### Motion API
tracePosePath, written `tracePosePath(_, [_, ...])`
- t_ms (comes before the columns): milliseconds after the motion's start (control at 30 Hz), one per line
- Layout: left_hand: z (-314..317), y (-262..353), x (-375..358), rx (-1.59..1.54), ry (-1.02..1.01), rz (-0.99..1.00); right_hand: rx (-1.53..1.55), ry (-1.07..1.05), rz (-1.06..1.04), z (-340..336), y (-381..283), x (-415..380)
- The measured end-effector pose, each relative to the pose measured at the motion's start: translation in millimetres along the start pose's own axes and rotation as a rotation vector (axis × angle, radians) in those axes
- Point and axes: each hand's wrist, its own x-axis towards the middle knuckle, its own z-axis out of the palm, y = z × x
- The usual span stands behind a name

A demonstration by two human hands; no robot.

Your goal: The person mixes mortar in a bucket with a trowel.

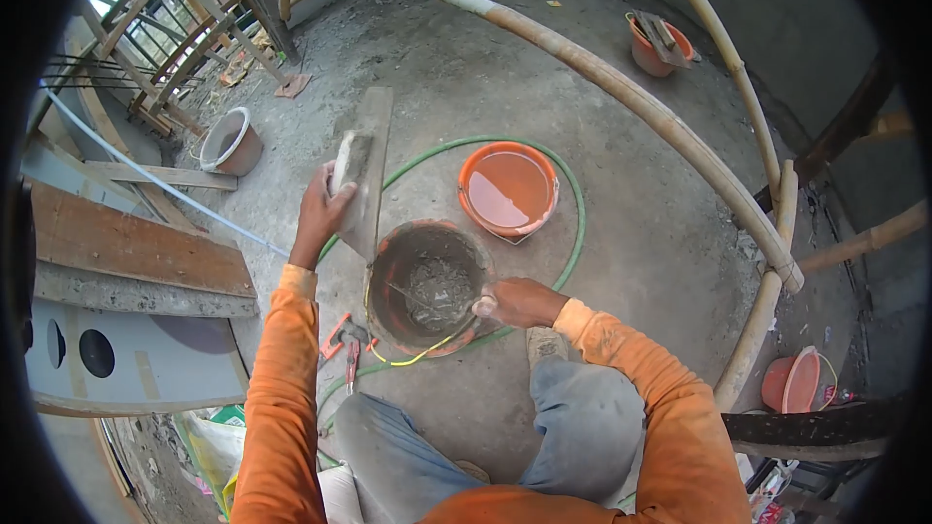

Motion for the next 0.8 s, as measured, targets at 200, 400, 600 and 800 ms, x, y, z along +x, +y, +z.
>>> tracePosePath(200, [139, 91, 70, 0.500, -0.283, 0.335, 0.009, 0.044, -0.018, -2, -6, 0])
tracePosePath(400, [245, 101, 88, 0.534, -0.432, 0.418, 0.079, 0.072, -0.044, -13, 14, -14])
tracePosePath(600, [290, 84, 109, 0.589, -0.462, 0.339, 0.116, -0.034, -0.046, -22, 30, -12])
tracePosePath(800, [236, 81, 104, 0.430, -0.323, 0.263, 0.110, 0.050, -0.086, -26, 27, -14])
